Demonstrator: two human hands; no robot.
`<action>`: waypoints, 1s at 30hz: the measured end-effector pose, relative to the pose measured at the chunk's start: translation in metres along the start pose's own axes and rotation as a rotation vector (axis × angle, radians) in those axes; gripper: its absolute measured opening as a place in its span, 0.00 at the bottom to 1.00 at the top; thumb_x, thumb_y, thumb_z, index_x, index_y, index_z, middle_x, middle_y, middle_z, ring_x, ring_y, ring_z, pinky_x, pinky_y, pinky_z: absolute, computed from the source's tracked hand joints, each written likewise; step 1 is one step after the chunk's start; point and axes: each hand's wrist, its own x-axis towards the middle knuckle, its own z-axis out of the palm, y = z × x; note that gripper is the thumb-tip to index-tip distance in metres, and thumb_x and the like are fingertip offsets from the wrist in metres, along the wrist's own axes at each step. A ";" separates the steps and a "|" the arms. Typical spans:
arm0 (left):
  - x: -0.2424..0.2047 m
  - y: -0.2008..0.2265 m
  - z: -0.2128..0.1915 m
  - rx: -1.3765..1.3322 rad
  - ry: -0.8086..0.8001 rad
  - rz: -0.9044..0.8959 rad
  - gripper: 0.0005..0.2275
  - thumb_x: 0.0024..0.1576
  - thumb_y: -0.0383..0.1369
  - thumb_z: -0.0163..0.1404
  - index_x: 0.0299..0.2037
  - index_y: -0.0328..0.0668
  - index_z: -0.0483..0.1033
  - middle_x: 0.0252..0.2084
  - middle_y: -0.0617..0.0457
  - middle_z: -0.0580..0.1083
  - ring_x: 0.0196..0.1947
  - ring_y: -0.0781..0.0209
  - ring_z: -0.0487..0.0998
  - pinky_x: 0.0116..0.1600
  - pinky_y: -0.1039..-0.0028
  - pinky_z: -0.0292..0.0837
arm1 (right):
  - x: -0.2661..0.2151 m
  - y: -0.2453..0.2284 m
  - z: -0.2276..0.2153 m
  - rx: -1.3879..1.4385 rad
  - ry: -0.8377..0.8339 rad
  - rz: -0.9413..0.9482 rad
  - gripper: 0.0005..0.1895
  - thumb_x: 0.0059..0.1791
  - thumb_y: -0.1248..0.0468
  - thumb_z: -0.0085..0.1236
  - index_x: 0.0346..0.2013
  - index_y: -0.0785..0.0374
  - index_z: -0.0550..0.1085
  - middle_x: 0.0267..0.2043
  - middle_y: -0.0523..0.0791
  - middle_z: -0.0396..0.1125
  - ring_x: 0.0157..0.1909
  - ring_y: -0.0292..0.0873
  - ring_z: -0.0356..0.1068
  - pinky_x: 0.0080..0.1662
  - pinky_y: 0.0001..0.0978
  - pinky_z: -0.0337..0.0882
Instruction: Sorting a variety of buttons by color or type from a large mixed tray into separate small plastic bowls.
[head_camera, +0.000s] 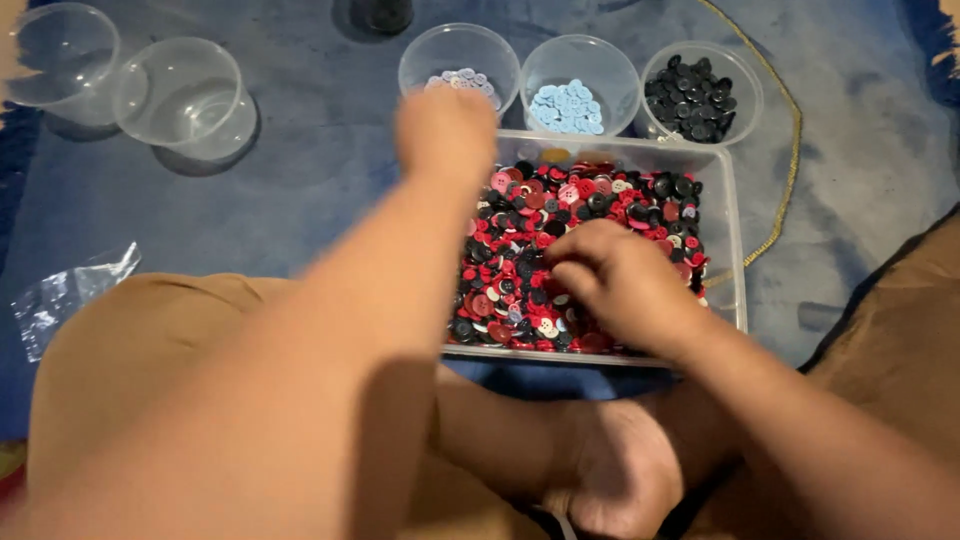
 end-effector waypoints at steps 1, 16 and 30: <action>0.016 -0.004 0.004 -0.001 -0.005 0.001 0.16 0.53 0.36 0.43 0.30 0.31 0.83 0.31 0.38 0.80 0.29 0.38 0.80 0.37 0.54 0.77 | 0.001 0.001 0.004 0.000 0.001 0.005 0.09 0.47 0.66 0.58 0.40 0.62 0.80 0.41 0.44 0.73 0.38 0.42 0.75 0.42 0.32 0.75; -0.111 0.006 -0.066 0.312 -0.412 0.345 0.11 0.53 0.40 0.51 0.42 0.53 0.84 0.43 0.50 0.79 0.51 0.43 0.76 0.59 0.52 0.69 | 0.014 0.019 -0.001 -0.766 -0.263 -0.235 0.20 0.48 0.53 0.57 0.56 0.39 0.76 0.67 0.41 0.65 0.72 0.50 0.59 0.65 0.55 0.59; -0.157 0.020 -0.070 0.344 -0.666 0.345 0.10 0.56 0.39 0.48 0.40 0.61 0.84 0.42 0.55 0.80 0.51 0.50 0.73 0.58 0.59 0.57 | -0.018 0.055 -0.023 -0.775 0.051 0.105 0.13 0.42 0.55 0.55 0.37 0.28 0.79 0.56 0.22 0.68 0.69 0.36 0.58 0.65 0.48 0.55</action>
